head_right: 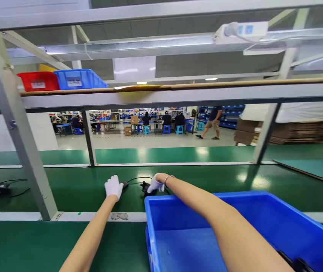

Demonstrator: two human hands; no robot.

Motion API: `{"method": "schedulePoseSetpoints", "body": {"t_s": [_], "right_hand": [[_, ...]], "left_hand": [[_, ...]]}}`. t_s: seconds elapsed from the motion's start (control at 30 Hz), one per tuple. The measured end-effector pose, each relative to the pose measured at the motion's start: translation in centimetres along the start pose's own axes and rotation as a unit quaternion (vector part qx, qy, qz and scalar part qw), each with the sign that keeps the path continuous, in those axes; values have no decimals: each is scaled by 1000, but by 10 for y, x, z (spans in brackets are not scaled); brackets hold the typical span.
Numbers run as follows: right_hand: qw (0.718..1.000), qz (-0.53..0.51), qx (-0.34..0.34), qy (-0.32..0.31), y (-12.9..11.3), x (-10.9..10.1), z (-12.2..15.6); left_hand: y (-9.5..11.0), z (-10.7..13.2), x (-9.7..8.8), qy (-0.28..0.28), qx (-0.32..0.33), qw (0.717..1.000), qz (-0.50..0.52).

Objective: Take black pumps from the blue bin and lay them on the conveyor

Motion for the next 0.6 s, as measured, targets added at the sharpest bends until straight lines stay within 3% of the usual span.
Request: {"method": "schedulePoseSetpoints", "body": {"t_s": [0.07,0.17,0.27,0.37,0.5,0.6], "right_hand": [[1000,12,24,-10,10,-13,18],[998,31,53,22,28,-36,66],[997,46,57,39,27,-32,133],[997,45,24,-50,1,12,199],[975,38,-37,-218,-39,90,260],[970,47,-53,-233,-53,115,279]], "left_hand": [[2,-1,-13,29,-15,998,-58],[15,5,-29,27,-23,993,-111],[37,29,-37,-15,4,992,-123],[66,82,-41,-74,59,990,-105],[99,177,-45,-155,142,975,-66],[111,240,-51,-198,176,963,-51]]}}
Point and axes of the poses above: each hand's wrist, its own z-axis away from the middle knuckle, its own x-axis out of the palm, y = z × x, the point moved 4 cm from there along -z, towards the middle knuckle, and after that the axes turned 8 degrees about -x, right-handed, at the moved point
